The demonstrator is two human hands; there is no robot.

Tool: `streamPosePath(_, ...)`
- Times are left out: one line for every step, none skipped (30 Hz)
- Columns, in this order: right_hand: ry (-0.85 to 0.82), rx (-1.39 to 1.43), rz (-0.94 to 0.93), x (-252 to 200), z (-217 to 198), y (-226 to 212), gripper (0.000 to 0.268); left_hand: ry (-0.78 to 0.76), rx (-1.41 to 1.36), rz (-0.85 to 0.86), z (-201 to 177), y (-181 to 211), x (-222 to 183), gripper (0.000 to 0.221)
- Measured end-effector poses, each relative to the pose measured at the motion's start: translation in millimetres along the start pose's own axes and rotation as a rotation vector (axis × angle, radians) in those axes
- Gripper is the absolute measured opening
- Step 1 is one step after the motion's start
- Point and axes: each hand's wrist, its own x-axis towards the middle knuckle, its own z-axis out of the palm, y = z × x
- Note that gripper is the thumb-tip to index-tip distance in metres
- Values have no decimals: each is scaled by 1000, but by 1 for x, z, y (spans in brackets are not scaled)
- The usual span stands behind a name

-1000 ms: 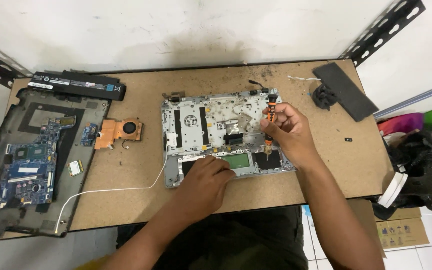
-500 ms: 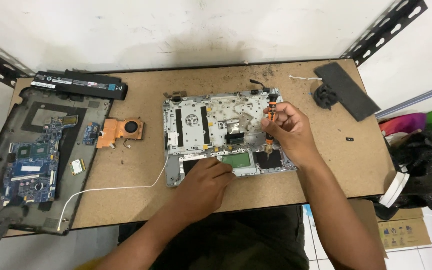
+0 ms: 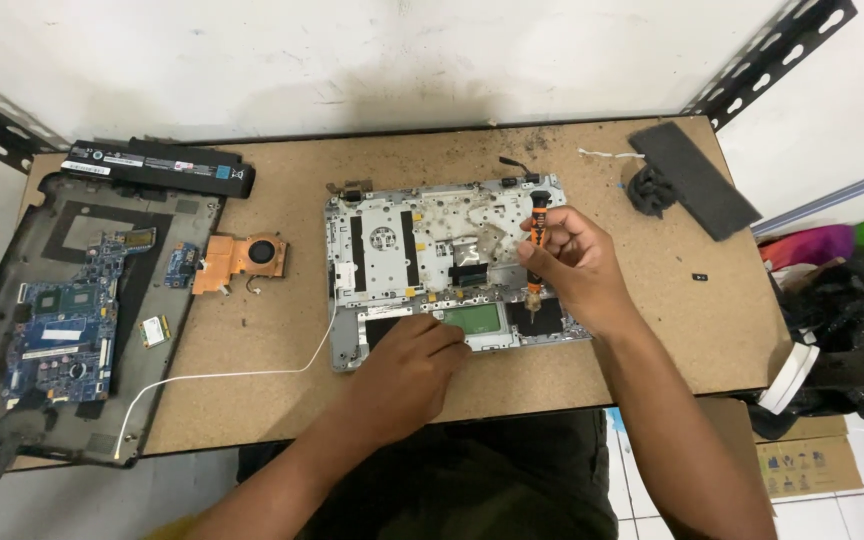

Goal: Aligning a metal internal plate with a laptop chassis and using a screwdriver to secure or adjust components during a repair.

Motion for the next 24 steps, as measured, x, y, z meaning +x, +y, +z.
streamPosePath(-3, -1, 1, 0, 2, -2, 27, 2, 0, -3, 2, -1, -1, 19)
streamPosePath(-8, -1, -3, 0, 4, -4, 26, -5, 10, -3, 3, -2, -1, 19)
streamPosePath(-12, -1, -6, 0, 5, -6, 26, -13, 20, -3, 5, -3, -2, 19)
streamPosePath(-14, -2, -5, 0, 7, -9, 26, -11, 20, -5, 3, -2, -1, 19)
streamPosePath(-3, -6, -4, -1, 9, -12, 25, -10, 36, 0, 2, -1, -1, 19)
streamPosePath(10, -11, -2, -1, 10, -15, 25, -11, 51, 6, 0, -1, 0, 18)
streamPosePath(10, -11, -2, -1, 9, -12, 25, -11, 51, 5, -1, -1, -1, 18)
streamPosePath(20, -2, 0, -1, 7, -10, 25, -22, 54, 10, -3, 0, 0, 19)
streamPosePath(31, 7, 3, -2, 5, -7, 25, -33, 58, 14, -4, 0, 0, 20)
streamPosePath(32, 6, 3, -1, 3, -4, 25, -32, 56, 15, -3, -1, 0, 20)
streamPosePath(34, 12, 14, 0, 1, -1, 24, -34, 55, 27, -2, -2, 0, 20)
streamPosePath(33, 19, 24, 1, -1, 2, 23, -35, 56, 36, -2, -3, -1, 21)
streamPosePath(32, 19, 24, -1, 4, -12, 23, -34, 56, 36, -1, -3, -1, 21)
streamPosePath(23, 7, 42, -4, 9, -25, 23, -25, 56, 43, 0, -3, -1, 21)
streamPosePath(14, -4, 60, -6, 13, -38, 23, -16, 57, 51, 1, -4, -1, 21)
streamPosePath(10, -5, 61, -10, 14, -45, 23, -15, 57, 47, 1, -3, -1, 21)
streamPosePath(-51, -93, 91, -13, 14, -51, 24, 0, 62, 51, 0, -3, -1, 21)
streamPosePath(-110, -182, 127, -18, 13, -58, 25, 12, 60, 56, 1, -2, -1, 21)
streamPosePath(-111, -185, 134, -22, 13, -62, 25, 12, 54, 52, 1, -2, 0, 21)
streamPosePath(-171, -295, 185, -25, 14, -67, 23, 15, 58, 71, 0, -3, 0, 21)
streamPosePath(-232, -405, 235, -28, 15, -72, 21, 18, 63, 90, 0, -3, 0, 21)
streamPosePath(-238, -407, 237, -30, 14, -72, 21, 21, 62, 84, 1, -3, -1, 21)
streamPosePath(-261, -482, 340, -32, 14, -73, 20, 37, 42, 82, 3, -3, -2, 21)
streamPosePath(-282, -557, 440, -34, 13, -74, 19, 55, 25, 82, 4, -3, -3, 21)
